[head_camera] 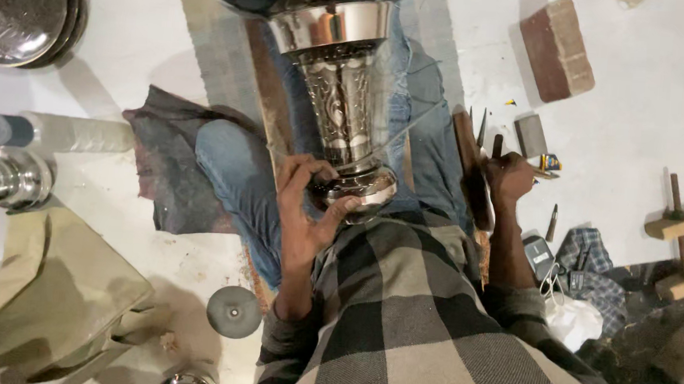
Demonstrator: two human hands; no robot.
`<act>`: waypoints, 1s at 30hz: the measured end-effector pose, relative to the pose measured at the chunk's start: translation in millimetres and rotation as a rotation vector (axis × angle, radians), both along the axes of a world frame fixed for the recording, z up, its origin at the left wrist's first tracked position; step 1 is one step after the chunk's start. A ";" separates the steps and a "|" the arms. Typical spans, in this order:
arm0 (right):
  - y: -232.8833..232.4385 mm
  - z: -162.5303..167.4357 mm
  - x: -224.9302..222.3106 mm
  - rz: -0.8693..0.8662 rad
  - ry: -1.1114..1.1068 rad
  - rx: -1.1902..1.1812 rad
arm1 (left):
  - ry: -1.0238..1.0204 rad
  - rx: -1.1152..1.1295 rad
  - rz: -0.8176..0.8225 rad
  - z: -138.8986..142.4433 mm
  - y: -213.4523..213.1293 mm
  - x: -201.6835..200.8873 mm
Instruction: The person uses a chisel and wooden mallet to engrave decorative patterns on a silver-colored metal trophy. They hold the chisel against the surface and strike it repeatedly to create fine lines and shapes.
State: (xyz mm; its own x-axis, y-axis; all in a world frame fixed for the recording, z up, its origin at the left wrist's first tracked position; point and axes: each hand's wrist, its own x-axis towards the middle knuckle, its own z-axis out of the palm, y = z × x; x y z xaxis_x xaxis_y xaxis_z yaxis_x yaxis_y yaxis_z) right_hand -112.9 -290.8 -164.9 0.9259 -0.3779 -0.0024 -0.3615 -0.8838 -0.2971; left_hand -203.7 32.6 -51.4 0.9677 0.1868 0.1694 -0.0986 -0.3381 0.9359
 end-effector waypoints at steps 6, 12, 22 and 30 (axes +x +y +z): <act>58.3 52.9 30.9 0.634 -0.481 0.734 | -0.094 -0.067 0.033 -13.4 -10.1 2.7; 140.6 82.3 96.9 1.192 -0.737 0.728 | -0.097 -0.093 0.053 -23.5 -7.9 -0.1; 111.0 111.6 109.8 1.779 -0.521 -0.069 | -0.325 -0.837 0.252 -15.5 100.9 175.3; 138.7 126.6 115.3 1.462 -1.079 0.202 | -0.169 -1.093 -0.247 24.4 124.0 249.9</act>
